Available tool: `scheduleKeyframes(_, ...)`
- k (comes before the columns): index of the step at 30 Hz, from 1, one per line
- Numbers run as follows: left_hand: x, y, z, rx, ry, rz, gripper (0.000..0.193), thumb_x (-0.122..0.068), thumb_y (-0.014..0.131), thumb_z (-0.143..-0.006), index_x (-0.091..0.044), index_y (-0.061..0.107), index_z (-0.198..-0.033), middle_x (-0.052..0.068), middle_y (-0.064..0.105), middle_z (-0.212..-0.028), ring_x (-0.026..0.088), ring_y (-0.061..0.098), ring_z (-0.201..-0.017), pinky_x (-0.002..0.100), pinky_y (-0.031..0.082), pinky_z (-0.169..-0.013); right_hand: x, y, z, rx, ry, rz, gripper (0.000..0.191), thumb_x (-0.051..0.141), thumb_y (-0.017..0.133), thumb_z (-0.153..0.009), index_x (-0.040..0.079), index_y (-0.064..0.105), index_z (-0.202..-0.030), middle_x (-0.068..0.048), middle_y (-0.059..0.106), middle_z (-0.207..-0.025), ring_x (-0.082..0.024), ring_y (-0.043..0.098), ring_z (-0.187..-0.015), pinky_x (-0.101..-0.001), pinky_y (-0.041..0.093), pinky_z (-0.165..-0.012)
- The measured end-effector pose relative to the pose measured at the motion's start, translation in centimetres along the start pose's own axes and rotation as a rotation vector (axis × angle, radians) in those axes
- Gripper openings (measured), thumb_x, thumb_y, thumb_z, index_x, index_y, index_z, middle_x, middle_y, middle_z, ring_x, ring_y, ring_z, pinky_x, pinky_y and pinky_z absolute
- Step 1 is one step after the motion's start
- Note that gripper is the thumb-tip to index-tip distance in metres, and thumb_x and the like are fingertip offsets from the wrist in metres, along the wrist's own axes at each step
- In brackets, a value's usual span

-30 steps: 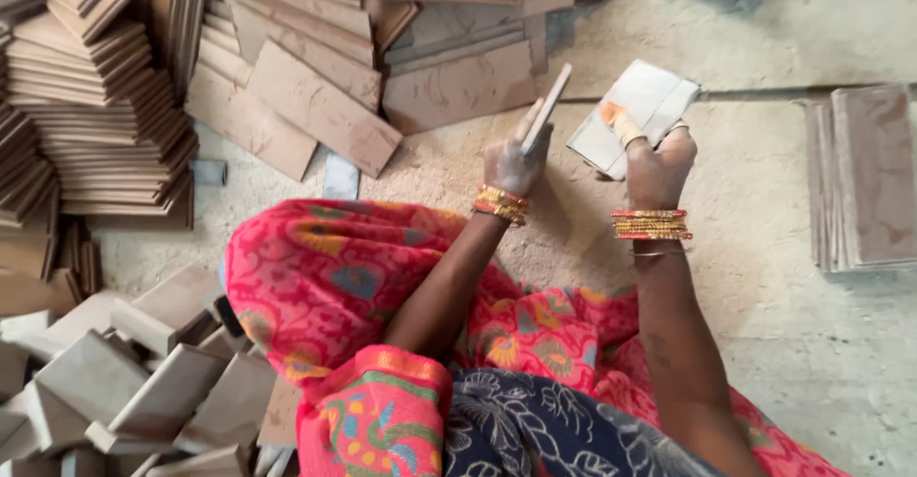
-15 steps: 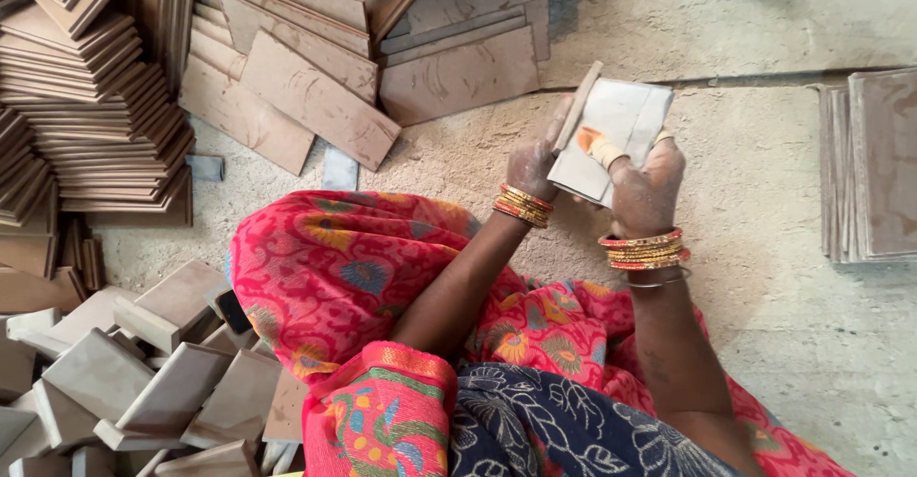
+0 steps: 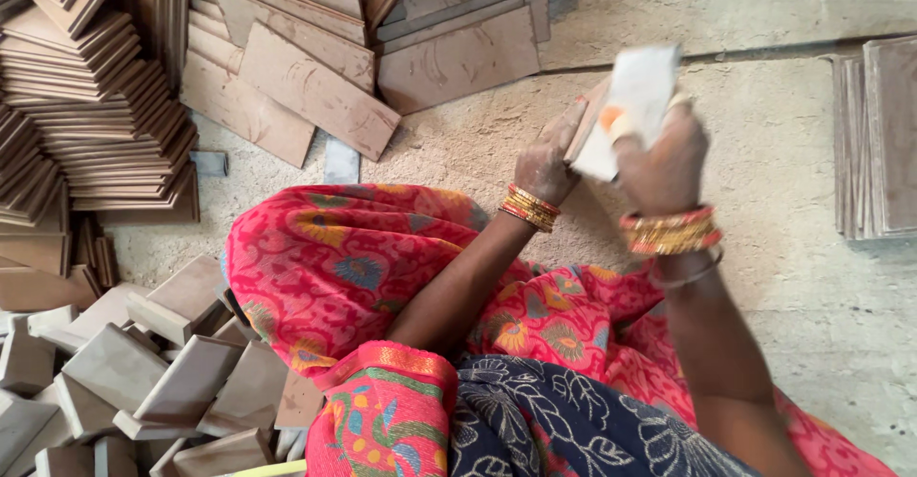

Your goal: The person sits on the floor and sands rectangular wooden boards using a sanding block. They hold each board with one hand and rub the surface with the sanding block in the other hand, then place the finished board into a stack.

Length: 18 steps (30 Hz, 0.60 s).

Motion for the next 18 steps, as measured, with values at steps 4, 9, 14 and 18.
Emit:
scheduleKeyframes(4,1.9,0.1,-0.4,0.036,-0.032,0.062,0.074,-0.029,0.074,-0.088,-0.016,0.043,-0.154,0.017,0.073,-0.109,0.036,0.07,-0.07,0.046,0.058,-0.065,2.0,1.4,3.4,-0.049,-0.176,-0.023,0.041,0.001,0.076,-0.093,-0.013,0.061,-0.128,-0.024,0.075,-0.106,-0.033,0.077,-0.096,-0.0403,0.062,-0.081)
scheduleKeyframes(9,1.4,-0.2,-0.6,-0.029,0.037,0.022,0.039,-0.031,0.066,-0.101,-0.019,0.056,-0.137,0.013,0.073,-0.109,0.034,0.071,-0.077,0.044,0.058,-0.067,-1.9,0.3,-2.1,-0.103,-0.046,-0.083,0.05,-0.002,0.069,-0.089,-0.014,0.049,-0.133,-0.022,0.07,-0.113,-0.028,0.077,-0.093,-0.0331,0.065,-0.07)
scheduleKeyframes(14,-0.6,-1.1,0.4,0.008,0.035,0.0,0.032,-0.029,0.063,-0.098,-0.017,0.063,-0.128,0.014,0.075,-0.106,0.035,0.07,-0.07,0.046,0.057,-0.061,-4.9,-3.5,-7.2,-0.184,-0.018,-0.014,0.044,-0.004,0.067,-0.093,-0.012,0.054,-0.133,-0.019,0.072,-0.114,-0.024,0.079,-0.093,-0.0282,0.066,-0.069)
scheduleKeyframes(18,0.4,-2.0,0.1,0.009,-0.003,0.019,0.044,-0.03,0.065,-0.093,-0.015,0.064,-0.134,0.019,0.073,-0.09,0.038,0.068,-0.062,0.049,0.054,-0.053,-1.7,-2.2,-1.7,-0.205,-0.234,0.293,0.045,0.002,0.064,-0.105,-0.007,0.054,-0.148,-0.023,0.072,-0.117,-0.03,0.076,-0.086,-0.0321,0.064,-0.061)
Point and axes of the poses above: each hand's wrist, its own z-axis away from the middle knuckle, its own y-axis out of the palm, x = y × z, the point moved 10 cm from there along -z, towards the middle knuckle
